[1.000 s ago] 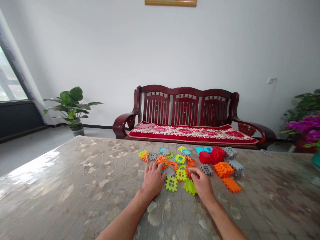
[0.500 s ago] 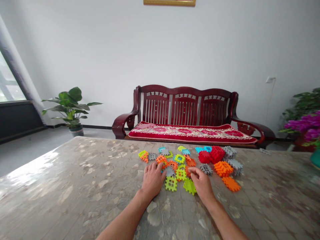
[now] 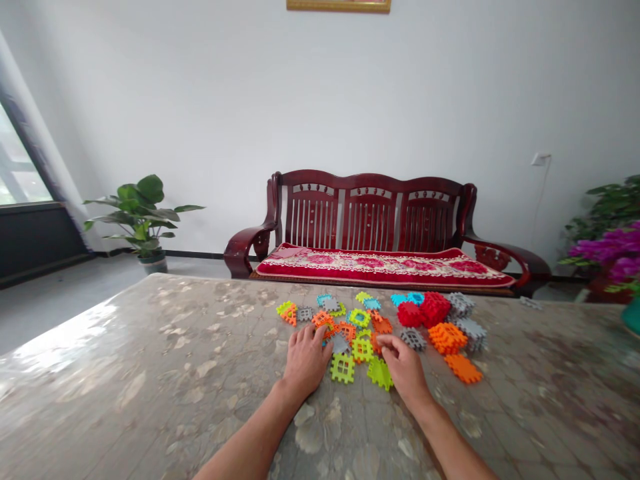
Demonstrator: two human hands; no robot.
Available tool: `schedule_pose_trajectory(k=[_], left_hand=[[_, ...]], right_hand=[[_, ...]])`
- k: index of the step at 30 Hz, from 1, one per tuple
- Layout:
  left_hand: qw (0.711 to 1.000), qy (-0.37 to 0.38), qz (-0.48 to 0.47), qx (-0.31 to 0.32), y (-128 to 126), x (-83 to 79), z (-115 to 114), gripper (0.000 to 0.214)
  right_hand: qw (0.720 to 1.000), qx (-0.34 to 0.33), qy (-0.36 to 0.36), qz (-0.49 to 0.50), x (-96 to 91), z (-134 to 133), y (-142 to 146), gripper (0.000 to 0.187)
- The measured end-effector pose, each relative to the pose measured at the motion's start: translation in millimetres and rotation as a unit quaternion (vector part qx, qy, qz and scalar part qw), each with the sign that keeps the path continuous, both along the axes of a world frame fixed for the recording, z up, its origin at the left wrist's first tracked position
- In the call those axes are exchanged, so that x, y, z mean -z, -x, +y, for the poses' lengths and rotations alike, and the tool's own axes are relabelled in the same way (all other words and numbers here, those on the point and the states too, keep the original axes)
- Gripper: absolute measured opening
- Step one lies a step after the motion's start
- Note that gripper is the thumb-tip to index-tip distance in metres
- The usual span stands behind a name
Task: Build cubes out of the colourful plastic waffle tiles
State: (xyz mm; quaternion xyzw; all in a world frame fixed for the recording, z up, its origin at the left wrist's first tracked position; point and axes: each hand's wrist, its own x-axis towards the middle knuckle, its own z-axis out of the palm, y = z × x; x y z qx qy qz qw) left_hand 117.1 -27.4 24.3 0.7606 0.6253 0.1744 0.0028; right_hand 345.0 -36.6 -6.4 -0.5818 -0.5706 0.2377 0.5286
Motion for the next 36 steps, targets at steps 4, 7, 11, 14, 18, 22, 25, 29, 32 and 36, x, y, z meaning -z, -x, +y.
schedule_pose_trajectory(k=[4,7,11,14,18,22,25,29,32,36], left_hand=[[1.0,0.001,0.0,-0.001,0.2,1.3,0.8,0.035],[1.0,0.0,0.0,-0.001,0.2,1.6,0.8,0.035],[1.0,-0.002,0.001,-0.002,0.3,1.7,0.5,0.035],[1.0,-0.001,0.001,-0.002,0.4,1.2,0.3,0.035],[1.0,0.003,-0.001,-0.003,0.1,-0.5,0.0,0.036],[1.0,0.007,-0.002,-0.004,-0.4,-1.2,-0.1,0.036],[1.0,0.009,-0.003,-0.004,-0.4,-0.7,0.1,0.036],[1.0,0.006,-0.002,-0.002,0.0,-0.1,0.1,0.036],[1.0,0.0,-0.004,0.0,0.1,-0.7,-0.2,0.036],[1.0,0.01,-0.002,-0.002,-0.3,-2.8,-1.0,0.035]], right_hand=[[1.0,0.004,-0.001,0.0,0.0,-0.3,0.2,0.028],[1.0,0.005,-0.006,0.003,-0.4,-0.9,0.5,0.028],[1.0,0.008,-0.006,0.0,-1.6,-1.2,0.6,0.028],[1.0,0.005,-0.005,-0.001,-2.1,-1.3,0.4,0.028],[1.0,0.004,-0.007,0.0,-1.2,-1.1,0.2,0.028],[1.0,0.003,-0.008,-0.001,-0.5,-0.6,0.4,0.028],[1.0,0.005,-0.009,-0.001,-1.0,-0.7,0.5,0.028],[1.0,0.006,-0.006,-0.001,-1.5,-0.8,0.5,0.028],[1.0,0.002,-0.004,-0.002,-1.2,-0.9,0.5,0.028],[1.0,-0.001,-0.004,0.0,-0.9,-0.9,0.6,0.028]])
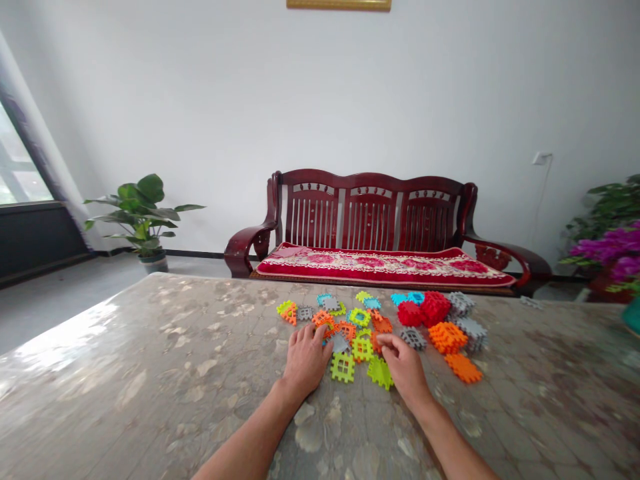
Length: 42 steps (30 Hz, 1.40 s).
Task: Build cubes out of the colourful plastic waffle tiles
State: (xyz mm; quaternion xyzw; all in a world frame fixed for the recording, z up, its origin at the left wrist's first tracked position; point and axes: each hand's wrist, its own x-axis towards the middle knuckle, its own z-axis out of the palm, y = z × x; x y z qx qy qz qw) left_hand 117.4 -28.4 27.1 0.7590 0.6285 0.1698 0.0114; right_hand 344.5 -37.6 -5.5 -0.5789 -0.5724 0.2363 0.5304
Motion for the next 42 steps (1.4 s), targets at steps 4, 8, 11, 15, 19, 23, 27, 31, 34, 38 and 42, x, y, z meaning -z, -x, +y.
schedule_pose_trajectory(k=[4,8,11,15,19,23,27,31,34,38,42], left_hand=[[1.0,0.002,-0.004,0.0,0.2,-0.5,-0.3,0.036],[1.0,0.0,-0.007,0.002,0.7,0.9,0.0,0.038],[1.0,-0.005,-0.005,0.003,1.0,1.7,0.6,0.038],[1.0,-0.006,-0.015,0.006,2.0,2.2,2.0,0.038],[0.999,0.002,-0.035,0.003,3.6,1.2,3.0,0.037],[0.999,0.004,-0.052,0.007,5.3,-1.2,2.9,0.036],[0.997,0.006,-0.073,0.016,7.5,-0.4,4.2,0.031],[0.995,-0.006,-0.09,0.03,9.0,4.8,6.6,0.029],[0.993,-0.017,-0.105,0.041,9.0,7.9,7.4,0.028],[0.986,-0.019,-0.154,0.06,8.5,9.2,8.2,0.02],[0.975,-0.062,-0.207,0.053,9.1,10.3,10.4,0.013]], right_hand=[[1.0,0.002,0.0,0.001,-0.1,-0.1,-0.1,0.027],[1.0,0.003,-0.006,0.003,0.2,-0.1,-0.6,0.027],[1.0,0.003,-0.007,0.004,0.2,-0.2,-0.8,0.026],[1.0,0.002,-0.005,0.002,-0.3,-0.5,-0.5,0.027],[1.0,0.005,-0.006,0.005,-0.9,-0.3,0.2,0.026],[1.0,0.006,-0.003,0.002,-0.5,0.3,0.1,0.027],[1.0,0.003,-0.002,0.003,-0.3,0.0,-0.3,0.027],[1.0,0.005,-0.005,0.0,-1.4,-0.4,0.2,0.028],[1.0,0.005,-0.007,-0.004,-1.3,0.1,0.2,0.028],[1.0,-0.001,-0.006,-0.007,0.2,1.1,-0.8,0.028],[1.0,-0.003,-0.008,-0.007,1.2,1.0,-1.1,0.028]])
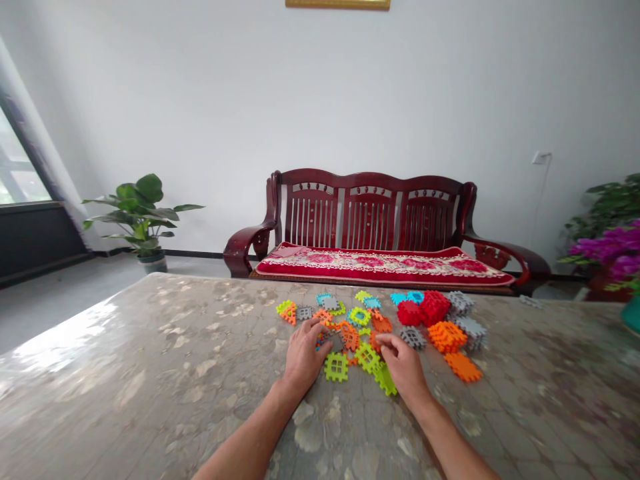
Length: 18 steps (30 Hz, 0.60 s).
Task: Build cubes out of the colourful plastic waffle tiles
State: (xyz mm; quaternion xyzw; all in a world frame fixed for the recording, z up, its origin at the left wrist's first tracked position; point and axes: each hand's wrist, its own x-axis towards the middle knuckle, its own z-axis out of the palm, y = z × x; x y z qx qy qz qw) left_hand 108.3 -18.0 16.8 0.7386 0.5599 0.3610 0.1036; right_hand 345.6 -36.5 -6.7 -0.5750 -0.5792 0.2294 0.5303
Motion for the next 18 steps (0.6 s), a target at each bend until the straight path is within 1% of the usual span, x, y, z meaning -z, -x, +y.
schedule_pose_trajectory(k=[3,5,11,15,18], left_hand=[[0.998,-0.043,-0.048,-0.015,-0.6,0.3,1.1,0.008],[0.994,-0.07,-0.079,-0.01,-2.5,0.0,0.4,0.012],[0.981,-0.125,-0.136,0.054,-9.9,-1.6,-6.0,0.025],[0.969,-0.157,-0.171,0.086,-10.4,-0.8,-6.8,0.025],[0.968,-0.162,-0.161,0.107,-10.3,0.1,-6.6,0.022]], right_hand=[[1.0,-0.001,0.003,-0.002,0.4,-0.2,0.1,0.028],[1.0,-0.005,0.006,-0.003,0.6,-0.3,0.1,0.028],[1.0,-0.006,0.011,-0.004,1.2,0.0,-0.1,0.028],[1.0,-0.008,0.012,-0.004,0.3,-0.3,0.1,0.027],[1.0,-0.007,0.008,-0.003,-0.8,-1.0,0.3,0.027]])
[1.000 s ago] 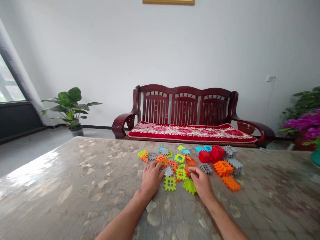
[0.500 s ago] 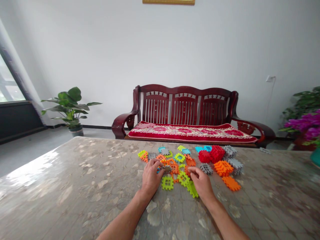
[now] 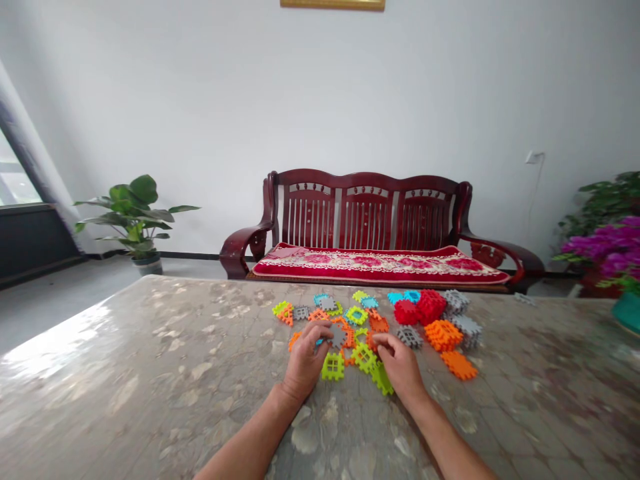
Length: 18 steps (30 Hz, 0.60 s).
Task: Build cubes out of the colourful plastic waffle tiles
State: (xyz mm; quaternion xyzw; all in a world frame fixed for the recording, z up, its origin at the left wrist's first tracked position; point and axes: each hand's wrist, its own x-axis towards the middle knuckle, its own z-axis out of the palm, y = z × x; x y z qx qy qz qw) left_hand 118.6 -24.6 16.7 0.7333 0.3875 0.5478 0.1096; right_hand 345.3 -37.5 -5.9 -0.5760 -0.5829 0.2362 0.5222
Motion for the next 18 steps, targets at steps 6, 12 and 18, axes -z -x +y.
schedule_pose_trajectory(k=[6,12,18], left_hand=[[0.998,0.004,0.051,0.037,-3.9,-5.5,-7.2,0.02],[0.997,0.047,0.023,0.051,-5.9,-6.9,-7.8,0.011],[0.992,0.098,-0.056,0.056,-7.4,1.2,-0.4,0.014]], right_hand=[[1.0,-0.004,-0.002,0.003,-1.4,-0.9,0.6,0.026],[1.0,0.0,-0.01,-0.004,-1.5,-1.2,1.5,0.026],[1.0,-0.004,-0.01,-0.009,-2.1,-2.1,2.5,0.025]])
